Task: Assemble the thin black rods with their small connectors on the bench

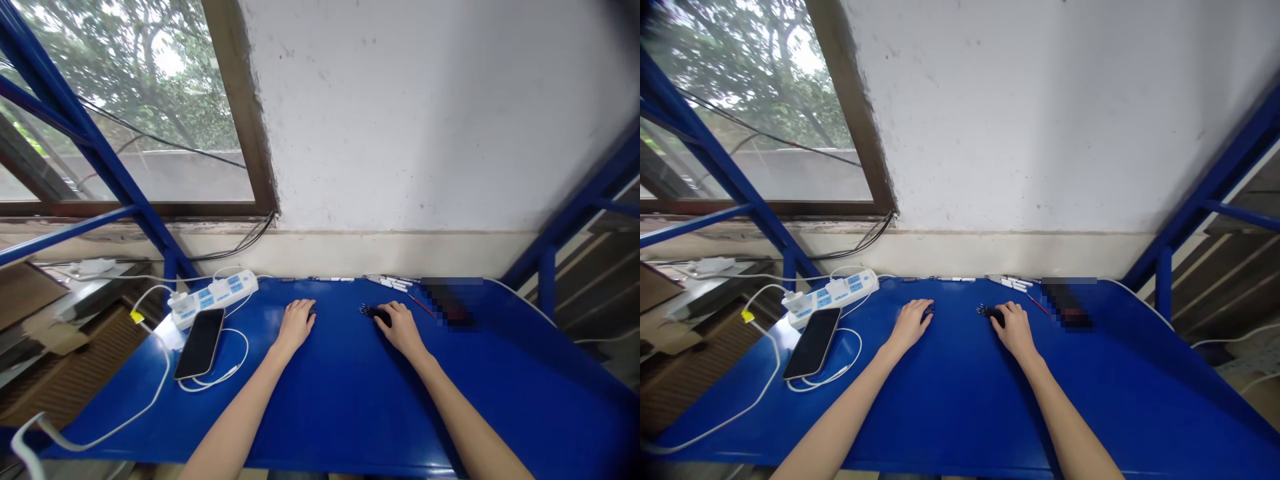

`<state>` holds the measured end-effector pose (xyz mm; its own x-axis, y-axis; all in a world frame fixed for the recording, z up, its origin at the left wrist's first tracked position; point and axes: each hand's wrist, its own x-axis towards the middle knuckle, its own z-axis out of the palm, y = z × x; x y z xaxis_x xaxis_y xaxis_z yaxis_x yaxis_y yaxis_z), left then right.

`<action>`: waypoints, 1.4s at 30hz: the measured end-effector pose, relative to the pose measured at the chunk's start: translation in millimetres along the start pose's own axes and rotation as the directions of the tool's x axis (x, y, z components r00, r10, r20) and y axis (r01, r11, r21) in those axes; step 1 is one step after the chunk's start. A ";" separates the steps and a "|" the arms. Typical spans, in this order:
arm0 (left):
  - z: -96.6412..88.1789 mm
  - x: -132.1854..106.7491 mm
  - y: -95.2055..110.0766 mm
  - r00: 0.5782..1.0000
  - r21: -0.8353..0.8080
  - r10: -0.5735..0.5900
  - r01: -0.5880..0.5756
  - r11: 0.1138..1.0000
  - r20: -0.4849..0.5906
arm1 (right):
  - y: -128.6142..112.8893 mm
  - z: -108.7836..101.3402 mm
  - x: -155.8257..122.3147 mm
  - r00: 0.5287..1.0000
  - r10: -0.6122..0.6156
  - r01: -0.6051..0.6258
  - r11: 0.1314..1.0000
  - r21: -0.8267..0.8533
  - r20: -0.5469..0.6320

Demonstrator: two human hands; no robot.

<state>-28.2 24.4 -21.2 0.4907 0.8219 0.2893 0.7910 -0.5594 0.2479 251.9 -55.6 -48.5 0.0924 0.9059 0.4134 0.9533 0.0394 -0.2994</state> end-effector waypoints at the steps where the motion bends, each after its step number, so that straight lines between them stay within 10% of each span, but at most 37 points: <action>1: 0.0 0.3 -0.9 1.000 -0.011 -0.004 0.004 1.000 0.000 | 0.0 0.5 -0.5 1.000 -0.005 0.005 1.000 -0.005 -0.005; 42: 8.4 -8.5 -7.7 0.985 -0.190 0.031 -0.064 0.980 -0.172 | -14.7 9.9 -0.7 0.999 -0.035 0.028 0.988 -0.153 -0.039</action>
<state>-35.4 22.6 -33.3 0.4446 0.7734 0.4519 0.6739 -0.6211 0.4001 235.0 -52.6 -52.9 0.0706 0.8867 0.4570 0.9883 -0.0002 -0.1524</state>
